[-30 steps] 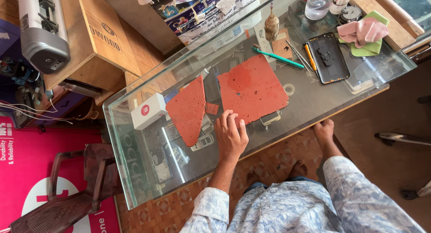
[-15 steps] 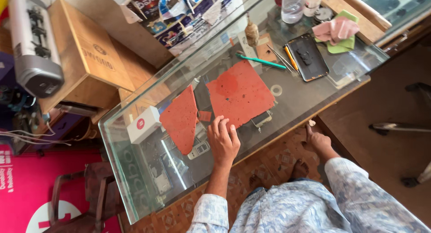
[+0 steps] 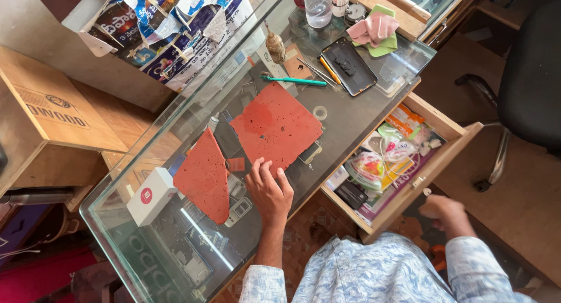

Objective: The person disassembles a phone by removing a cable and then uses a small tool to scrape and clean the interior of the phone frame.

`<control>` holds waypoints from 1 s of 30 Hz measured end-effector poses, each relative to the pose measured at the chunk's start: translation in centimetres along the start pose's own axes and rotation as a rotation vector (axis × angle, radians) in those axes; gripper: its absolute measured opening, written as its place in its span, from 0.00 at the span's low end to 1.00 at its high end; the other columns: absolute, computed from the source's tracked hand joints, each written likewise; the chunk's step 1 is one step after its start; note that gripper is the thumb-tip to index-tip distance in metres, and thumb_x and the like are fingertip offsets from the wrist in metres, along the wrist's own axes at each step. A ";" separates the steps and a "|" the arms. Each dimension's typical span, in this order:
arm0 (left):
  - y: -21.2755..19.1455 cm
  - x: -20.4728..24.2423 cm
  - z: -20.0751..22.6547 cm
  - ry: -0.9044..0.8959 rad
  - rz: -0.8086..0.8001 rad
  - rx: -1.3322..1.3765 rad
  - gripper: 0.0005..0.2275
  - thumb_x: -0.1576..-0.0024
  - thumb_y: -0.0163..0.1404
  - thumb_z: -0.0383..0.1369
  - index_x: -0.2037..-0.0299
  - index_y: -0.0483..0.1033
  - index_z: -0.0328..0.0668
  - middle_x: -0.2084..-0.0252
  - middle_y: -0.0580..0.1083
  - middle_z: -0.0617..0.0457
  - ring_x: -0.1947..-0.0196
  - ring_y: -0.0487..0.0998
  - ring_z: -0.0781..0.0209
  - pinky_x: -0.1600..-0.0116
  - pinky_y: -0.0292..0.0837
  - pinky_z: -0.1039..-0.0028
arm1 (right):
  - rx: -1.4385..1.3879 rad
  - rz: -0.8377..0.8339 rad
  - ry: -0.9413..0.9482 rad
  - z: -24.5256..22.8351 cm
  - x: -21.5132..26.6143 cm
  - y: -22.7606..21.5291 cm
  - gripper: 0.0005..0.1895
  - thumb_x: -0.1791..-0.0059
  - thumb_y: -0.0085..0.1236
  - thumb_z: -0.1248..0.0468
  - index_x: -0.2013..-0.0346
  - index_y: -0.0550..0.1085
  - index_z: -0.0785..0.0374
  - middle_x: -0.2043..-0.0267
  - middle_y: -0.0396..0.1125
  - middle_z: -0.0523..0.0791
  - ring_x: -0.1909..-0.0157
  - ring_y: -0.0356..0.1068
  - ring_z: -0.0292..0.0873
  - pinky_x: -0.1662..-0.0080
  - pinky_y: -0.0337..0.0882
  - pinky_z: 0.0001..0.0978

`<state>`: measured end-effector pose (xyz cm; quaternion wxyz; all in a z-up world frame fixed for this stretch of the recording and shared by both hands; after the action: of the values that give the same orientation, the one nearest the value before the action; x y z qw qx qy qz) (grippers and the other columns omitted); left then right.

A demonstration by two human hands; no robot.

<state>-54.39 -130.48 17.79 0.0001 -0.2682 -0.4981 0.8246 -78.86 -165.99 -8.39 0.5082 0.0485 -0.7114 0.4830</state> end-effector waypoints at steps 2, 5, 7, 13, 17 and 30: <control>0.1 -0.4 0.0 -0.014 -0.028 -0.029 0.12 0.41 0.51 0.33 0.53 0.73 0.33 0.44 0.70 0.42 0.54 0.71 0.43 0.47 0.66 0.52 | -0.117 0.297 0.086 1.2 -1.0 -3.4 0.21 0.48 0.57 0.47 0.49 0.72 0.56 0.60 0.75 0.51 0.57 0.75 0.51 0.51 0.75 0.46; 0.2 -0.4 -0.1 -0.027 -0.043 -0.037 0.12 0.41 0.51 0.34 0.53 0.73 0.34 0.44 0.70 0.42 0.54 0.71 0.43 0.48 0.67 0.53 | -0.782 0.432 -0.016 -0.1 -5.1 -9.4 0.25 0.47 0.57 0.45 0.56 0.82 0.66 0.69 0.77 0.54 0.64 0.78 0.47 0.53 0.76 0.43; 0.3 -0.4 -0.2 -0.028 -0.041 -0.031 0.12 0.41 0.51 0.34 0.52 0.73 0.34 0.43 0.70 0.42 0.53 0.71 0.42 0.48 0.67 0.53 | -1.013 0.506 -0.204 -2.8 -8.1 -12.8 0.36 0.53 0.66 0.46 0.45 0.70 0.74 0.59 0.74 0.54 0.59 0.77 0.47 0.55 0.75 0.40; 0.1 -0.3 0.1 -0.017 -0.021 -0.036 0.12 0.42 0.51 0.34 0.52 0.72 0.34 0.43 0.70 0.42 0.54 0.70 0.41 0.48 0.66 0.52 | -1.303 0.374 0.190 -5.8 -13.4 -14.9 0.37 0.55 0.73 0.50 0.45 0.74 0.80 0.48 0.73 0.58 0.51 0.74 0.54 0.52 0.75 0.49; 0.3 -0.4 0.0 -0.030 -0.022 -0.031 0.12 0.41 0.51 0.34 0.52 0.72 0.35 0.43 0.70 0.43 0.54 0.70 0.42 0.48 0.66 0.52 | -1.404 0.187 0.333 -6.5 -14.6 -15.4 0.40 0.57 0.75 0.51 0.43 0.69 0.79 0.45 0.68 0.58 0.50 0.71 0.56 0.54 0.74 0.48; 0.4 -0.3 0.0 -0.018 -0.020 -0.032 0.11 0.41 0.50 0.34 0.52 0.72 0.35 0.44 0.70 0.43 0.55 0.70 0.42 0.48 0.67 0.53 | -1.597 0.466 0.081 -4.8 -12.2 -14.1 0.21 0.51 0.69 0.60 0.51 0.71 0.67 0.54 0.71 0.52 0.58 0.74 0.47 0.62 0.79 0.43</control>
<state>-53.98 -130.73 17.59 -0.0004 -0.2558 -0.5136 0.8190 -61.89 -175.03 -8.68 0.3021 -0.4926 -0.8129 -0.0729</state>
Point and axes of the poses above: each hand's wrist, its own x-axis away from the middle knuckle, its own y-axis out of the palm, z = x × y, the point moved 3 cm from there along -x, towards the middle knuckle
